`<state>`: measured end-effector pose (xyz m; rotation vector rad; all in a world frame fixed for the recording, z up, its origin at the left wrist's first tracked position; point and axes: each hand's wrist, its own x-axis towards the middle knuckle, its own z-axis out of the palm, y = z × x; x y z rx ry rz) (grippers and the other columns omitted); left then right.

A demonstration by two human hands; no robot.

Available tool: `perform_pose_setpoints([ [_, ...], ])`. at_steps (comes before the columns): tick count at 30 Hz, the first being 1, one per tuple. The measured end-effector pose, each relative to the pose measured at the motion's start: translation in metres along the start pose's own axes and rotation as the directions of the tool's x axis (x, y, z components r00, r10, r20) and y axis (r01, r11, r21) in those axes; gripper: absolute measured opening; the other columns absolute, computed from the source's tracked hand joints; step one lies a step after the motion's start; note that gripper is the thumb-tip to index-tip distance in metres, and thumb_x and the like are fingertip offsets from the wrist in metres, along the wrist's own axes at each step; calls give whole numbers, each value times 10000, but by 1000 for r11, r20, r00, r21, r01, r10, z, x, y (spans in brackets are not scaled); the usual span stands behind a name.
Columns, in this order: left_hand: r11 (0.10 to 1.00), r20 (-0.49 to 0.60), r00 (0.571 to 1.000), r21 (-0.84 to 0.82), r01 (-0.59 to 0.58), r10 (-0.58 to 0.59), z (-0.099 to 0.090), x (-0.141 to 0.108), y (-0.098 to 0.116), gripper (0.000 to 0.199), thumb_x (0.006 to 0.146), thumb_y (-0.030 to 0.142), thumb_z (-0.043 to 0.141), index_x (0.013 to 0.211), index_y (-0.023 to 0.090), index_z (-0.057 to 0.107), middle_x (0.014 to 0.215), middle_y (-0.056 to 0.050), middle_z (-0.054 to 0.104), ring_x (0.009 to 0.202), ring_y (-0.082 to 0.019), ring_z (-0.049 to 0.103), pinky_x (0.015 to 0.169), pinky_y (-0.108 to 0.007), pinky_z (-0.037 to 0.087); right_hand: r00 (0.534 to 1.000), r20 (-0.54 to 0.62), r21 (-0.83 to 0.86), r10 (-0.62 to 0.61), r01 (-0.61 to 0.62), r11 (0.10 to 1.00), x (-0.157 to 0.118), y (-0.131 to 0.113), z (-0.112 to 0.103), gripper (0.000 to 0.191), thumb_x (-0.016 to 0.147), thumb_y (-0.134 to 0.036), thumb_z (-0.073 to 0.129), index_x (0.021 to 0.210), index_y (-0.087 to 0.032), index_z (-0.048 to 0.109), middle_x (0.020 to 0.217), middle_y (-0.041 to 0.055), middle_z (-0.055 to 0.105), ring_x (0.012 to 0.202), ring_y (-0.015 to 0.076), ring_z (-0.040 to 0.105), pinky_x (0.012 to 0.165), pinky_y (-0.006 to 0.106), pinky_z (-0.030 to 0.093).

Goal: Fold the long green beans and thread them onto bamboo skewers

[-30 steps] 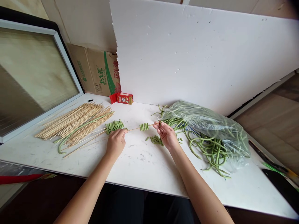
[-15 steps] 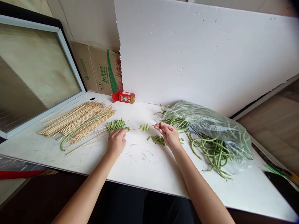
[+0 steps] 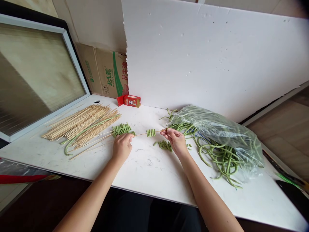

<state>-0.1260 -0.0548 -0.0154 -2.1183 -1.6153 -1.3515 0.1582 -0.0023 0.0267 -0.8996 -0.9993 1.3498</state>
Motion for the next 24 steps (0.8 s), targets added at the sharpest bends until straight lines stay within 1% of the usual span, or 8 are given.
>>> perform_pose_setpoints([
  [4,1000,7,1000,-16,11,-11,1,-1,-1,455,744,-121,473,977,195,702,812,-6,721,799,-203,704,771,-338,443,1000,-13,-12,-26,26,1000,-2,0,1,337,753,-476,947,921,-201,847,987,85,850,915,208,831,772,230,668],
  [10,999,-7,1000,-26,22,-22,3,-3,-4,461,741,-119,480,987,195,709,813,-4,729,798,-208,706,776,-344,453,1000,-15,-32,-18,18,999,-3,2,2,356,743,-507,943,906,-207,843,1002,93,851,929,234,831,775,276,682],
  [15,999,-26,1000,-40,15,-16,3,-3,-3,467,741,-121,476,988,198,712,820,-3,732,799,-208,706,781,-344,459,1000,-28,-30,-13,12,999,-4,2,2,352,741,-502,947,902,-208,838,974,93,850,921,237,831,740,270,679],
  [20,999,-9,1000,-35,28,-29,1,-2,-2,473,728,-121,477,986,201,707,815,-5,730,801,-214,703,780,-347,461,1000,-18,-34,-20,19,999,-5,1,4,343,753,-488,943,909,-200,841,981,97,850,908,213,831,741,231,664],
  [24,999,11,1000,-30,24,-24,1,-2,-1,441,733,-115,482,948,204,699,816,-7,731,792,-215,698,770,-348,460,1000,-9,-45,-28,27,999,-5,0,4,339,760,-491,941,907,-203,838,990,99,851,921,220,829,726,240,667],
])
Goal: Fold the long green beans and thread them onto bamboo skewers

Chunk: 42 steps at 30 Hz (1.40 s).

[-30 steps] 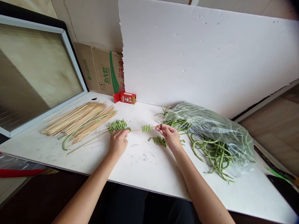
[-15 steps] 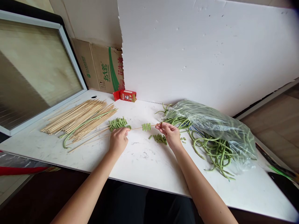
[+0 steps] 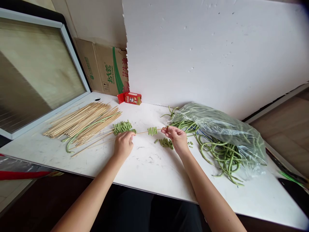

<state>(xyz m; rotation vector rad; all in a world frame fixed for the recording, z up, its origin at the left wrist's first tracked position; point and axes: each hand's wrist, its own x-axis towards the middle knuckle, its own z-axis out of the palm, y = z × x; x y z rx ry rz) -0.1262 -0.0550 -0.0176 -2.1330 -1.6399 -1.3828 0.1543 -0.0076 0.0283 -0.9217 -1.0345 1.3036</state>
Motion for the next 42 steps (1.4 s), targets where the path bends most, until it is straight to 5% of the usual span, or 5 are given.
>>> perform_pose_setpoints([
  [42,1000,-70,998,26,11,-9,0,-1,1,458,730,-111,479,940,209,732,817,-9,775,790,-216,735,764,-353,494,999,6,29,34,-34,999,-3,9,4,342,793,-498,920,938,-204,822,1071,106,848,975,247,833,863,312,682],
])
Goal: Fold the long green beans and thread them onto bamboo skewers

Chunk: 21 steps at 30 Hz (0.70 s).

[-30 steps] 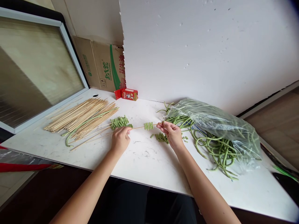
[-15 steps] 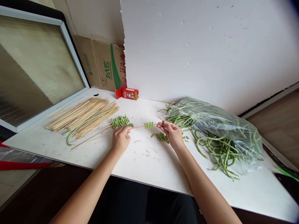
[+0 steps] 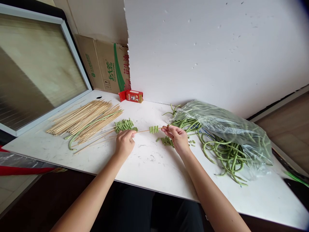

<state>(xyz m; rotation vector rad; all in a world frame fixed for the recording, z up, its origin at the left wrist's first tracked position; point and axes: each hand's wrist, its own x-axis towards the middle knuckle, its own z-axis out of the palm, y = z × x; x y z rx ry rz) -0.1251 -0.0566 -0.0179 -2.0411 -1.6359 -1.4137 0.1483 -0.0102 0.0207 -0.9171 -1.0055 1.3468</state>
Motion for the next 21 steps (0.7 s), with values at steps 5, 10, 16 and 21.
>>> perform_pose_setpoints([
  [5,1000,-6,1000,-15,-2,2,-1,0,0,467,730,-117,474,945,203,737,802,-11,765,783,-217,728,764,-353,490,1000,7,15,4,-4,1000,-2,-1,2,339,795,-482,925,952,-198,826,1069,104,848,983,236,830,886,300,675],
  [10,1000,10,1000,-7,11,-11,-2,1,1,473,720,-116,469,944,201,740,784,-9,755,780,-216,724,771,-350,504,1000,1,9,1,-1,1000,-3,0,3,345,797,-481,920,956,-192,822,1068,110,847,984,238,831,891,297,670],
  [16,1000,22,1000,-14,11,-10,-2,0,1,465,723,-105,476,947,205,740,799,-14,762,787,-220,724,773,-354,514,1000,-1,10,7,-7,1000,-2,0,2,333,803,-474,916,955,-193,823,1081,107,845,974,232,831,869,282,672],
  [21,1000,24,1000,-24,-4,5,-1,0,2,458,730,-107,469,943,204,729,799,-13,755,787,-216,726,765,-352,498,1000,6,3,23,-23,1000,-3,1,4,341,789,-482,924,934,-190,823,1054,110,845,957,226,829,860,278,673],
])
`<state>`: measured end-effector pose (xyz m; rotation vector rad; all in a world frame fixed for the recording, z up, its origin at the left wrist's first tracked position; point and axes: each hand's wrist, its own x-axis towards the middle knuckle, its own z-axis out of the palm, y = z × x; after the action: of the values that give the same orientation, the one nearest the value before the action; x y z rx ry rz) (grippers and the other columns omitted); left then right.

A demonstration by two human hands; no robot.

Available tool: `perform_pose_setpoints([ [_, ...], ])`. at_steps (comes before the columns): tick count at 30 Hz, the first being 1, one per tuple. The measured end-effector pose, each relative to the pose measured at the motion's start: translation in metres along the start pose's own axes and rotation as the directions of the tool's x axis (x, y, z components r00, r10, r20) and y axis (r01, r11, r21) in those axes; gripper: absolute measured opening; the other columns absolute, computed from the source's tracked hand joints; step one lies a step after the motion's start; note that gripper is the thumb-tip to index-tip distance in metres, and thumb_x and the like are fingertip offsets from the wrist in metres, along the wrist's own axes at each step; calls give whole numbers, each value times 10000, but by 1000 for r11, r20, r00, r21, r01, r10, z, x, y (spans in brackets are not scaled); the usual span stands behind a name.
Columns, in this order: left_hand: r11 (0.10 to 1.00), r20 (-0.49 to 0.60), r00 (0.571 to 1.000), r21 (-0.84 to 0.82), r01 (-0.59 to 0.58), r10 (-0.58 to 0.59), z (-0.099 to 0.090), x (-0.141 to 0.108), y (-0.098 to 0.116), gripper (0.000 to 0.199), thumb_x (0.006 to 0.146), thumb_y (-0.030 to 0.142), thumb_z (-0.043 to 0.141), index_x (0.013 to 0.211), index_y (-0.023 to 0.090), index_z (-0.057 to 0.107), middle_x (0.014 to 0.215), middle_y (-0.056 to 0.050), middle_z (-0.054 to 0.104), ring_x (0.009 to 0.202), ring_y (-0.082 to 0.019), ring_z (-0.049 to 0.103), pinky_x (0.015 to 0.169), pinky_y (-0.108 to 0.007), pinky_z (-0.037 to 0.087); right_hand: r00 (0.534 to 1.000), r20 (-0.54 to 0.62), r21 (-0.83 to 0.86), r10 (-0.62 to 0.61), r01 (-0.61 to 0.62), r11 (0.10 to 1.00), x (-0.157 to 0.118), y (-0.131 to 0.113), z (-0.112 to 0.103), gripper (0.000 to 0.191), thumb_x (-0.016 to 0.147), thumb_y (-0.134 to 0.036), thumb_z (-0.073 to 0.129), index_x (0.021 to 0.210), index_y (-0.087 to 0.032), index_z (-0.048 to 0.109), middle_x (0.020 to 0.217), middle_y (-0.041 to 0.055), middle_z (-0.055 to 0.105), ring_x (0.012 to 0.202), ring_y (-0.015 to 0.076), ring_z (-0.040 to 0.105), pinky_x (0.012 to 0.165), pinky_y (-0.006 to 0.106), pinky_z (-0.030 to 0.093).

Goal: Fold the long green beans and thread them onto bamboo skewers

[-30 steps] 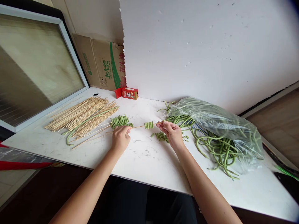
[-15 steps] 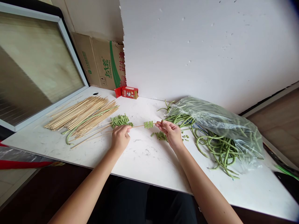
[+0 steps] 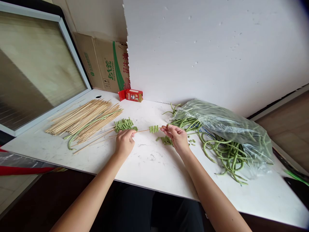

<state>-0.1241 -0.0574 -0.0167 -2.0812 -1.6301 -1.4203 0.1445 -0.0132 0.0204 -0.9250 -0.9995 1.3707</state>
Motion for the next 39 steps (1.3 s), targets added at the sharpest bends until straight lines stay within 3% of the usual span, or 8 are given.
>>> perform_pose_setpoints([
  [6,997,-3,998,-22,-68,68,3,1,7,462,724,-128,454,942,194,704,799,-14,739,777,-212,721,754,-352,487,1000,8,-22,-13,13,1000,-6,8,10,327,745,-495,947,765,-212,784,881,47,819,842,189,805,869,298,682],
  [13,999,11,999,-13,-40,40,4,1,10,425,749,-123,470,924,202,679,804,-18,733,786,-209,705,777,-344,512,999,-20,-20,-42,42,999,-8,9,14,337,746,-509,944,787,-215,786,892,52,813,828,186,785,891,331,675],
  [18,999,26,999,-7,-43,43,6,-1,7,446,716,-127,473,933,208,673,803,-8,725,792,-206,705,777,-325,529,998,-30,-32,-48,47,998,-9,10,16,350,747,-507,943,794,-197,785,794,38,779,784,178,771,890,337,666],
  [26,997,51,999,-70,21,-17,8,-2,5,422,781,-96,486,998,205,688,829,-13,745,826,-212,727,796,-321,562,999,-7,50,-39,39,998,-7,4,14,325,782,-523,880,876,-223,796,986,68,802,956,246,779,849,401,674],
  [29,998,52,999,-68,10,-7,8,-2,5,432,774,-100,481,1001,201,693,828,-17,742,828,-216,726,801,-326,565,998,-10,1,-58,58,998,-7,4,13,311,800,-515,855,916,-230,807,1032,70,779,1013,250,750,745,352,667],
  [32,999,61,998,-51,8,-5,8,-2,5,437,764,-101,481,988,204,699,827,-18,742,822,-214,720,799,-325,564,998,-35,-48,-54,53,997,-8,4,13,287,799,-486,865,927,-235,808,950,49,738,942,214,716,674,289,638],
  [39,999,62,998,-52,-5,8,8,-1,7,456,735,-110,478,972,205,706,825,-19,738,818,-209,711,802,-324,561,997,-58,-75,-49,45,996,-8,4,14,278,766,-467,896,864,-227,796,888,37,699,860,178,659,635,245,591],
])
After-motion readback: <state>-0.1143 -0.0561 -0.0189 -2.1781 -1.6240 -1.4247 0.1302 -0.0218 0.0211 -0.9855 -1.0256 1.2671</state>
